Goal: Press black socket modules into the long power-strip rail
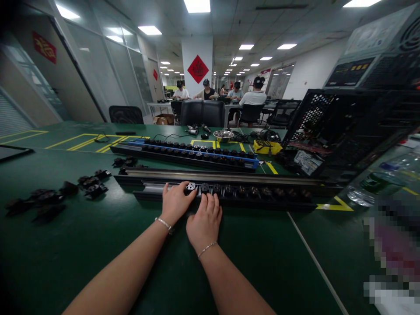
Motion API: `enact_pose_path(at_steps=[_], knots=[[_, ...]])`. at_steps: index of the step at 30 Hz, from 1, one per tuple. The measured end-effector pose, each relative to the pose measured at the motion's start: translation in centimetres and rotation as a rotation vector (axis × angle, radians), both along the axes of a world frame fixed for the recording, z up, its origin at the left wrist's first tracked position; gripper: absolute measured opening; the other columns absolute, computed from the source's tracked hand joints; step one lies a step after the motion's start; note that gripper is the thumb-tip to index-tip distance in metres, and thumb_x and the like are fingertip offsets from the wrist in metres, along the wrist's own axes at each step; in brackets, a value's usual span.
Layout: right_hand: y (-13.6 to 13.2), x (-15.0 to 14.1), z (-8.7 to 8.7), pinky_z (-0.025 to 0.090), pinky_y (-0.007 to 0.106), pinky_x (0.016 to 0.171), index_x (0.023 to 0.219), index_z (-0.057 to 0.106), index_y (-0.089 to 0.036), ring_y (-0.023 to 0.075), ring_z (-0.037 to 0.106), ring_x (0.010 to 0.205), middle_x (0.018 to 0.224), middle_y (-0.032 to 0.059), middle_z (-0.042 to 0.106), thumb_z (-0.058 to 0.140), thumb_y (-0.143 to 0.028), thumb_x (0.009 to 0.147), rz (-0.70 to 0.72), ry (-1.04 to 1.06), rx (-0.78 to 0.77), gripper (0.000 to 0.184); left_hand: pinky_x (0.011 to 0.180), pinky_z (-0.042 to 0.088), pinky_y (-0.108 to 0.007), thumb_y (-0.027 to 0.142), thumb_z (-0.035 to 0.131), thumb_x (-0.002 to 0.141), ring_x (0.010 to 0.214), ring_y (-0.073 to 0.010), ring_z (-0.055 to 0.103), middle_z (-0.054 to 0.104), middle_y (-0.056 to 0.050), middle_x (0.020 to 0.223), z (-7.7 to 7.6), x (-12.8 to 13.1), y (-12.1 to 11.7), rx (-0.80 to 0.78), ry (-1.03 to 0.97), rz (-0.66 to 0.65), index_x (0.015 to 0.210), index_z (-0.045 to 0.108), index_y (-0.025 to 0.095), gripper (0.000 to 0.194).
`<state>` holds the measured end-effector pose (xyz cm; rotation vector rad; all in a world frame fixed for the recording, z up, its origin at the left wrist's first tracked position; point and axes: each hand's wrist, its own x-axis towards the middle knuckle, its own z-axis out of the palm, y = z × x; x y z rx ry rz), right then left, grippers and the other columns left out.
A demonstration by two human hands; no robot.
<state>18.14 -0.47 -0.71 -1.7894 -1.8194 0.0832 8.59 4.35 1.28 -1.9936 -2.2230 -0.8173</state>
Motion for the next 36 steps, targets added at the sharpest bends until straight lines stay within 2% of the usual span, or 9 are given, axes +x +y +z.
enact_pose_path(at_steps=[12,23,36], knots=[[0.0,0.2,0.1,0.023,0.043,0.107,0.128,0.045,-0.009,0.0252,0.024,0.133,0.137,0.0125,0.042,0.042,-0.013,0.071,0.009,-0.005,-0.007,0.057,0.106,0.019,-0.042,0.047,0.047,0.080,0.093,-0.0214,0.061,0.071,-0.004,0.090,-0.3,-0.5,0.1,0.047,0.005,0.024,0.105,0.063,0.025,0.037],[0.0,0.3,0.1,0.023,0.042,0.107,0.129,0.044,-0.010,0.0244,0.023,0.134,0.137,0.0112,0.041,0.042,-0.015,0.071,0.011,-0.006,-0.017,0.058,0.106,0.019,-0.041,0.047,0.048,0.078,0.093,-0.0214,0.060,0.071,-0.004,0.090,-0.1,-1.1,0.1,0.023,-0.016,0.043,0.105,0.062,0.026,0.037],[-0.1,0.2,0.1,0.023,0.042,0.107,0.129,0.044,-0.011,0.0242,0.023,0.134,0.137,0.0113,0.041,0.042,-0.016,0.071,0.008,-0.028,-0.019,0.058,0.104,0.020,-0.045,0.046,0.047,0.077,0.095,-0.0234,0.059,0.070,-0.005,0.091,0.0,-3.0,-0.1,0.016,0.017,0.111,0.104,0.062,0.026,0.037]])
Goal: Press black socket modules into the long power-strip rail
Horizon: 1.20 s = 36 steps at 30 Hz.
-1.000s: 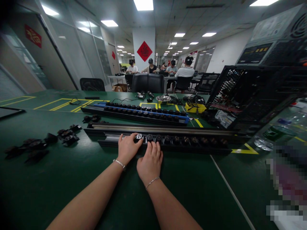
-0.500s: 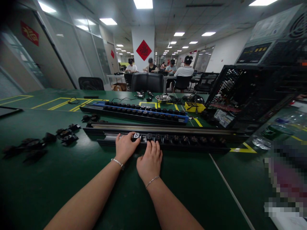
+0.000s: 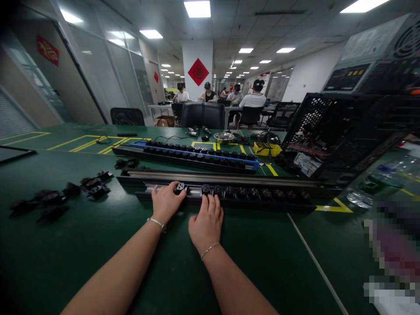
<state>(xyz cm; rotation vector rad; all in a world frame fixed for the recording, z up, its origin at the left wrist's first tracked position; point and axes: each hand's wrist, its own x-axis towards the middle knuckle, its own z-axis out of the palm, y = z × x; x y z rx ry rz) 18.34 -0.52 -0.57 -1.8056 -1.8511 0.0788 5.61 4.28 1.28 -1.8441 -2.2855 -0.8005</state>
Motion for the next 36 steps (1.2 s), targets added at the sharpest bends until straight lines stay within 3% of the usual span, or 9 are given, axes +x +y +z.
enact_pose_path(at_steps=[9,18,36], knots=[[0.1,0.0,-0.2,0.024,0.042,0.106,0.129,0.044,-0.011,0.0245,0.024,0.133,0.137,0.0113,0.041,0.043,-0.017,0.071,0.001,-0.003,0.015,0.059,0.105,0.019,-0.047,0.044,0.047,0.076,0.094,-0.0246,0.060,0.071,-0.006,0.089,0.2,-1.2,0.0,-0.021,0.031,0.088,0.101,0.063,0.027,0.034],[0.1,0.0,0.0,0.022,0.042,0.107,0.131,0.043,-0.011,0.0245,0.023,0.134,0.139,0.0106,0.040,0.043,-0.017,0.071,0.004,0.001,-0.005,0.060,0.107,0.009,-0.056,0.044,0.046,0.075,0.094,-0.0265,0.060,0.070,-0.007,0.087,0.1,-2.1,0.1,-0.018,0.010,0.107,0.098,0.063,0.025,0.034],[0.0,0.1,0.2,0.021,0.041,0.108,0.132,0.042,-0.012,0.0234,0.021,0.135,0.140,0.0103,0.038,0.043,-0.018,0.072,0.009,0.018,-0.038,0.061,0.105,0.008,-0.060,0.045,0.046,0.074,0.100,-0.0285,0.057,0.069,-0.010,0.092,-0.4,-3.3,0.5,-0.023,0.019,0.154,0.104,0.060,0.024,0.039]])
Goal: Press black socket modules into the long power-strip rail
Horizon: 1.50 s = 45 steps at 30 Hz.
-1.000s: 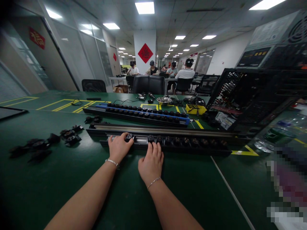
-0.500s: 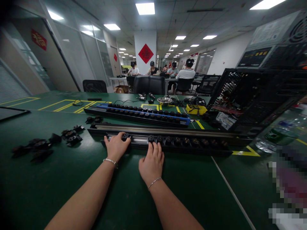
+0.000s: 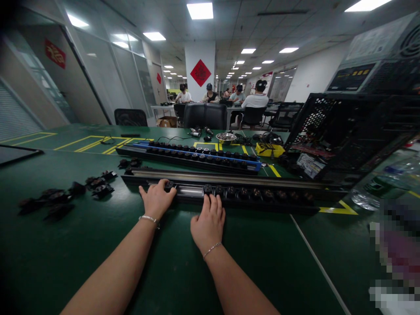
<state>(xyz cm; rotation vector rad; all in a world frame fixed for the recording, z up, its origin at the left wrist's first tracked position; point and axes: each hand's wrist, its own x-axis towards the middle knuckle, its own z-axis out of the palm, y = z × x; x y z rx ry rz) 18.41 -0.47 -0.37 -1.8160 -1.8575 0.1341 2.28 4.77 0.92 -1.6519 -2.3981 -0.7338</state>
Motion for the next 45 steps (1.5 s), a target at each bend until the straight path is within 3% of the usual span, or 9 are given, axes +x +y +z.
enact_pose_path(at_steps=[15,25,45], knots=[[0.0,0.0,0.1,0.022,0.041,0.108,0.132,0.043,-0.013,0.0234,0.021,0.135,0.141,0.0105,0.038,0.044,-0.018,0.072,0.000,0.001,-0.010,0.060,0.106,0.009,-0.060,0.044,0.045,0.074,0.106,-0.0305,0.053,0.067,-0.013,0.094,0.0,-1.4,0.4,-0.030,-0.089,0.084,0.098,0.060,0.018,0.038],[0.0,0.0,0.0,0.021,0.042,0.108,0.132,0.043,-0.012,0.0235,0.021,0.135,0.140,0.0102,0.038,0.044,-0.017,0.071,0.002,0.006,-0.003,0.061,0.096,0.031,-0.045,0.046,0.048,0.072,0.101,-0.0276,0.055,0.066,-0.011,0.093,-0.3,-2.2,0.5,0.014,-0.101,0.121,0.098,0.061,0.021,0.039],[0.1,0.1,0.0,0.022,0.042,0.108,0.133,0.041,-0.013,0.0236,0.020,0.135,0.142,0.0103,0.036,0.043,-0.019,0.072,0.011,-0.004,-0.026,0.062,0.085,0.042,-0.039,0.043,0.050,0.071,0.099,-0.0297,0.057,0.066,-0.013,0.095,0.2,-3.4,0.5,0.022,-0.159,0.154,0.103,0.057,0.016,0.043]])
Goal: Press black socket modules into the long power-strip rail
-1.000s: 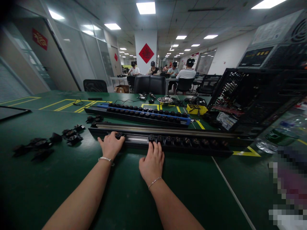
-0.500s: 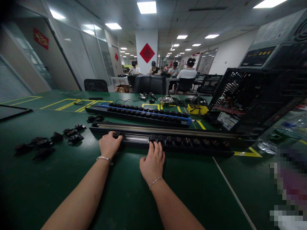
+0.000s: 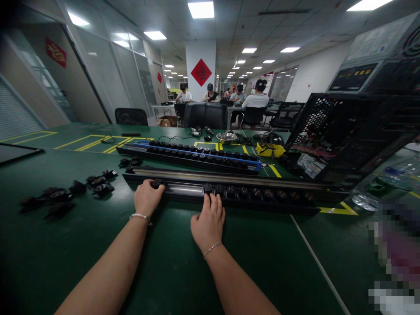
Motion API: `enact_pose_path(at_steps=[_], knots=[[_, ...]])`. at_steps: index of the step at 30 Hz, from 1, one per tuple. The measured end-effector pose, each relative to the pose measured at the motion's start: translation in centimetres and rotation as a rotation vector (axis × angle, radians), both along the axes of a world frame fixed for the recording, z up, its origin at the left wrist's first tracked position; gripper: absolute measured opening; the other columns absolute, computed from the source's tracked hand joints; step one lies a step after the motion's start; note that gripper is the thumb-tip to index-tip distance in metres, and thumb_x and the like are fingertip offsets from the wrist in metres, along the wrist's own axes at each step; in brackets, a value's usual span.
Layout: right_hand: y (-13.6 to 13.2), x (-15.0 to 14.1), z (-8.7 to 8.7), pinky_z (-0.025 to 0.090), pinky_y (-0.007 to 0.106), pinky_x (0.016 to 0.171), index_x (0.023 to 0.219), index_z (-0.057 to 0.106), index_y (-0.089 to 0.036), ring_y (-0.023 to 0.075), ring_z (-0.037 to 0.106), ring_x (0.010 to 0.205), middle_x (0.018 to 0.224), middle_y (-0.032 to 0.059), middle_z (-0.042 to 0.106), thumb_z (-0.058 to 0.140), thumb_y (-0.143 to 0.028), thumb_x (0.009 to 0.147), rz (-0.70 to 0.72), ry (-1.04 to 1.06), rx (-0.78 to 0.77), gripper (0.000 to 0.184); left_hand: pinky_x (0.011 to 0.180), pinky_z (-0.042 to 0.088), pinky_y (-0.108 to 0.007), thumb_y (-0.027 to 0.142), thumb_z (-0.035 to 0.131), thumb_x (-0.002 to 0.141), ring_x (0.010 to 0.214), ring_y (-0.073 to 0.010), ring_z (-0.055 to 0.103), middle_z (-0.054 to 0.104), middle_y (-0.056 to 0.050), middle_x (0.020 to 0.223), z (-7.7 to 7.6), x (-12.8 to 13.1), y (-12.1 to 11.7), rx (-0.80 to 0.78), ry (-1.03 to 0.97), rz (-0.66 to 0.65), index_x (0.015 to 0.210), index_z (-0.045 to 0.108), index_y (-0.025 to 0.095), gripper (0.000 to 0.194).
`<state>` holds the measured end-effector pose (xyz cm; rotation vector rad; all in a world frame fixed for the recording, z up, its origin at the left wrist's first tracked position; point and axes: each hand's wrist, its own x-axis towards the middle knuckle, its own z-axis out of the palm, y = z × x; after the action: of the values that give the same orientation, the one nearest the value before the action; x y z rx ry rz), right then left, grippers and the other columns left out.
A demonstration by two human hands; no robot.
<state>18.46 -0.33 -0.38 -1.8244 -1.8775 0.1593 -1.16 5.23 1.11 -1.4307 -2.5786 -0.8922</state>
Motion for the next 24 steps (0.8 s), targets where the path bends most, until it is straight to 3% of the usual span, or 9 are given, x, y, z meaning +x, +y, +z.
enact_pose_path(at_steps=[5,10,18,24], knots=[[0.0,0.0,0.0,0.022,0.042,0.108,0.133,0.041,-0.012,0.0238,0.020,0.135,0.142,0.0108,0.036,0.043,-0.018,0.072,0.002,0.006,0.003,0.061,0.086,0.042,-0.041,0.042,0.049,0.073,0.101,-0.0310,0.054,0.064,-0.014,0.095,-0.1,-0.2,0.0,-0.010,0.005,0.003,0.101,0.057,0.016,0.039],[-0.1,-0.1,0.1,0.022,0.042,0.108,0.133,0.041,-0.012,0.0236,0.020,0.135,0.142,0.0103,0.036,0.043,-0.018,0.072,0.000,0.013,0.003,0.061,0.094,0.038,-0.039,0.039,0.052,0.072,0.106,-0.0285,0.050,0.055,-0.014,0.111,-0.7,-0.4,0.2,0.081,0.016,-0.002,0.100,0.058,0.015,0.037],[-0.1,0.0,0.1,0.021,0.042,0.108,0.133,0.041,-0.012,0.0237,0.019,0.135,0.142,0.0106,0.036,0.043,-0.018,0.072,0.003,0.019,0.001,0.061,0.092,0.040,-0.038,0.036,0.051,0.072,0.105,-0.0275,0.052,0.059,-0.013,0.105,-0.6,-0.8,0.3,0.088,-0.032,0.024,0.096,0.058,0.016,0.032],[-0.1,0.0,0.0,0.022,0.042,0.108,0.133,0.041,-0.012,0.0239,0.020,0.135,0.142,0.0109,0.036,0.043,-0.018,0.072,0.004,0.013,0.006,0.061,0.088,0.043,-0.040,0.038,0.052,0.070,0.101,-0.0288,0.056,0.063,-0.013,0.103,-0.4,-1.3,0.4,0.073,-0.179,0.054,0.099,0.057,0.017,0.036]])
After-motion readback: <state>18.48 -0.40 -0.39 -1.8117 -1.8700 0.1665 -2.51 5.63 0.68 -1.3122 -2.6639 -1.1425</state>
